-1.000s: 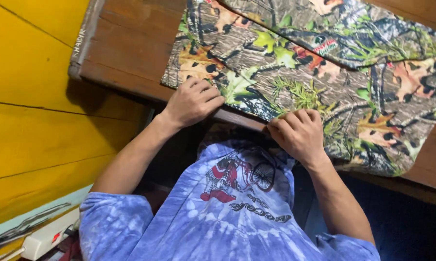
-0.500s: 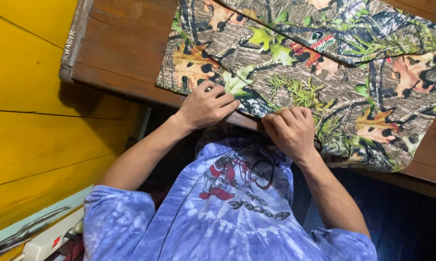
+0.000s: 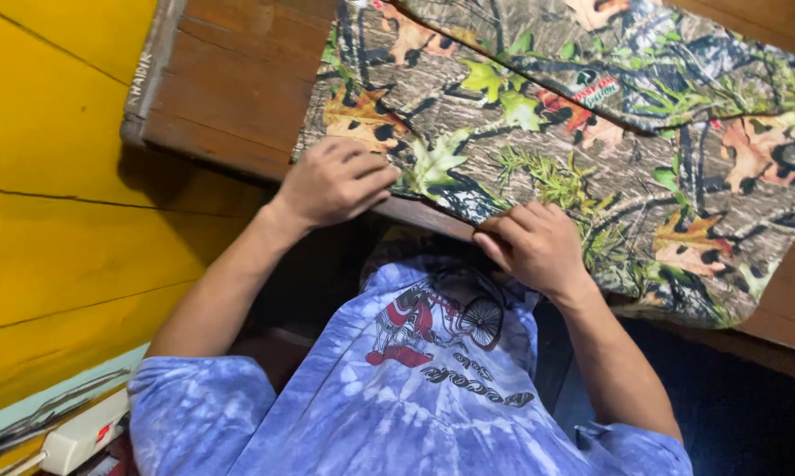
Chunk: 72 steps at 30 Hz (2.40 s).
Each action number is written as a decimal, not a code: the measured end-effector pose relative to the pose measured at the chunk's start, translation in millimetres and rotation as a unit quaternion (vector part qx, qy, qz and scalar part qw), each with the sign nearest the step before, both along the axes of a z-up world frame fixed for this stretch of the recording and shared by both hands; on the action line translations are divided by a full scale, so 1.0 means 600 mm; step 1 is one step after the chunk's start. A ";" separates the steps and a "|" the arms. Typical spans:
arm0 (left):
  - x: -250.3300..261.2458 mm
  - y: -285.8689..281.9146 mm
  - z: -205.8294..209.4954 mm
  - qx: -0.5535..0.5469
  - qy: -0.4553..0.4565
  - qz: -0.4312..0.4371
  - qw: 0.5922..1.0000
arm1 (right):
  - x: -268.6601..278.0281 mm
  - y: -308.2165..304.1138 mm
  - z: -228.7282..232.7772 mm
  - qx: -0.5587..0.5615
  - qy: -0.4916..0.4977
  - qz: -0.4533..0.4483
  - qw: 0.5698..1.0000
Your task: The person irons a camouflage-patterned shirt laid flat on a wooden table, smoothing it with both hands and using a blue electric iron. The person folds the shirt in half and irons the folded edges before leaving it on the table.
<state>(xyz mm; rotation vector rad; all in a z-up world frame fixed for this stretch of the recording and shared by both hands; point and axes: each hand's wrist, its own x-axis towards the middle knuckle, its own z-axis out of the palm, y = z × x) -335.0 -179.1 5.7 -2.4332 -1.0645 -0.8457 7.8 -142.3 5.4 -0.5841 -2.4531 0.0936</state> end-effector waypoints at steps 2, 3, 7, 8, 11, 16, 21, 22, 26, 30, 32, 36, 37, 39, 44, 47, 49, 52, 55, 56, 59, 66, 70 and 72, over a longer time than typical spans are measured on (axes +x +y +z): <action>-0.026 -0.009 0.004 -0.017 0.012 0.025 0.999 | -0.007 0.017 0.015 -0.035 -0.008 0.015 0.999; -0.034 -0.009 -0.004 -0.018 0.016 0.033 0.999 | -0.014 0.033 0.021 -0.032 -0.021 0.022 0.999; -0.041 -0.015 -0.024 -0.048 0.007 0.066 0.997 | -0.081 0.114 0.028 -0.002 -0.034 0.021 0.999; -0.042 -0.016 -0.022 -0.047 0.008 0.069 0.996 | -0.106 0.131 0.032 -0.001 -0.033 0.024 0.999; -0.045 -0.018 -0.014 -0.094 0.025 0.057 0.994 | -0.173 0.181 0.026 -0.032 -0.139 -0.001 0.990; -0.051 -0.033 0.020 -0.009 0.061 0.046 0.997 | -0.206 0.217 0.000 -0.108 -0.165 -0.004 0.980; -0.050 -0.049 0.032 0.002 0.067 0.035 0.997 | -0.204 0.207 0.002 -0.113 -0.174 -0.007 0.978; -0.054 -0.047 0.032 -0.009 0.063 0.039 0.997 | -0.206 0.211 0.003 -0.103 -0.171 -0.009 0.980; -0.100 -0.047 -0.008 -0.063 0.033 0.076 0.995 | -0.211 0.214 0.001 -0.112 -0.177 -0.011 0.978; -0.135 -0.048 -0.007 -0.081 0.048 0.115 0.989 | -0.240 0.226 0.011 -0.106 -0.174 0.014 0.979; -0.141 -0.050 -0.015 -0.077 0.072 0.127 0.986 | -0.260 0.235 0.005 -0.098 -0.166 0.033 0.981; -0.140 -0.057 0.003 -0.050 0.036 0.118 0.991 | -0.284 0.247 -0.002 -0.088 -0.176 0.032 0.980; -0.138 -0.062 0.014 -0.030 0.040 0.123 0.991 | -0.285 0.245 -0.001 -0.090 -0.187 0.017 0.978; -0.143 -0.066 0.022 -0.006 0.051 0.122 0.991 | -0.290 0.246 0.005 -0.099 -0.198 0.013 0.975; -0.133 -0.074 0.022 -0.034 0.079 0.142 0.986 | -0.292 0.240 0.002 -0.081 -0.203 0.011 0.976; -0.100 -0.049 0.020 -0.085 -0.061 0.138 0.985 | -0.318 0.232 0.016 -0.103 -0.197 0.006 0.975; -0.054 -0.018 0.019 0.028 -0.089 0.256 0.962 | -0.338 0.222 0.024 -0.103 -0.197 0.048 0.974; 0.038 0.033 -0.025 -0.076 -0.185 0.339 0.919 | -0.387 0.246 0.048 -0.135 -0.233 0.056 0.962; 0.064 0.031 -0.041 -0.221 -0.085 0.432 0.870 | -0.403 0.297 0.025 -0.102 -0.209 0.025 0.972; 0.062 0.024 -0.039 -0.221 -0.086 0.433 0.870 | -0.404 0.297 0.032 -0.102 -0.210 0.026 0.972; 0.046 0.010 -0.033 -0.260 -0.045 0.433 0.862 | -0.409 0.299 0.049 -0.159 -0.262 -0.018 0.952; 0.030 -0.004 -0.016 -0.315 -0.004 0.411 0.856 | -0.407 0.303 0.032 -0.136 -0.251 -0.016 0.958; 0.026 0.014 0.000 -0.329 -0.038 0.405 0.852 | -0.362 0.317 0.036 -0.102 -0.091 0.041 0.990; 0.027 0.032 0.020 -0.261 -0.044 0.400 0.877 | -0.309 0.330 0.049 -0.093 -0.067 0.037 0.993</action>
